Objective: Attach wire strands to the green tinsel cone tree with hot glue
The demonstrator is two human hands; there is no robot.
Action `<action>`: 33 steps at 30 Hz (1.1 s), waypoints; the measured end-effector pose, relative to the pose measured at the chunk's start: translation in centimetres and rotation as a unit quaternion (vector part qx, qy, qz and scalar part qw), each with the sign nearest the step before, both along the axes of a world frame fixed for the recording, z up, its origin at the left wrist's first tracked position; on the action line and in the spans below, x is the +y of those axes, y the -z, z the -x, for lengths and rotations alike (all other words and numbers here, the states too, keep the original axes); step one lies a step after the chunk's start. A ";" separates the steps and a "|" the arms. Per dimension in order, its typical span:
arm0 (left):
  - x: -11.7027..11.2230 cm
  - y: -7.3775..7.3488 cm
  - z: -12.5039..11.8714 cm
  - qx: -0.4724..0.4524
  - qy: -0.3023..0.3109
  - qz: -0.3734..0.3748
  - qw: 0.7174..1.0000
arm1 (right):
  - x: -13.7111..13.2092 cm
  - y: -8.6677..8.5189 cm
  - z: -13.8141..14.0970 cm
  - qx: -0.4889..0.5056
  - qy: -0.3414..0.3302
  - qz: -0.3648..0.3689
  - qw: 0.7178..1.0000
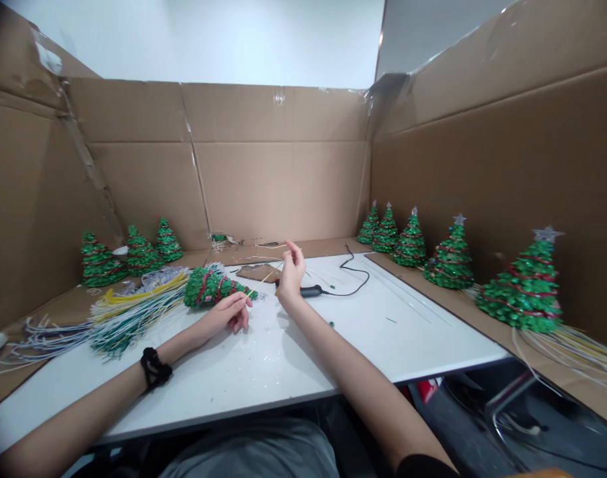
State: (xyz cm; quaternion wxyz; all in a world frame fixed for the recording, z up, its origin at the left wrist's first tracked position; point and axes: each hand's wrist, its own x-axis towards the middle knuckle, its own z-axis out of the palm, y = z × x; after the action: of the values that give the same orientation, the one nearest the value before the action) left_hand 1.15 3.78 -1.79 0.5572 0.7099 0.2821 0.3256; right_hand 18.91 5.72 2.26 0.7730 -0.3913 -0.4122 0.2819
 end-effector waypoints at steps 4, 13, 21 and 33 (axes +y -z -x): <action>0.3 0.3 0.0 0.007 -0.057 -0.001 0.998 | -1.8 -0.8 0.8 -0.143 0.210 -0.103 0.962; 0.2 -0.7 0.7 0.134 -0.141 -0.222 0.956 | -3.4 0.4 3.7 -0.672 -0.038 -0.119 0.730; 0.5 -3.7 2.3 0.177 -0.109 -0.272 0.940 | -2.9 0.2 2.8 -0.633 -0.092 -0.047 0.767; 0.8 -5.3 3.6 0.188 -0.104 -0.310 0.926 | -2.7 1.1 3.6 -0.641 -0.029 -0.048 0.765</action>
State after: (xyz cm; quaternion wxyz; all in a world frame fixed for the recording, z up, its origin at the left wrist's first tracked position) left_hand -2.47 4.56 3.56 0.2094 0.8618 0.3391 0.3140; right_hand 15.29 3.03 1.14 0.3381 -0.4309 -0.8360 -0.0328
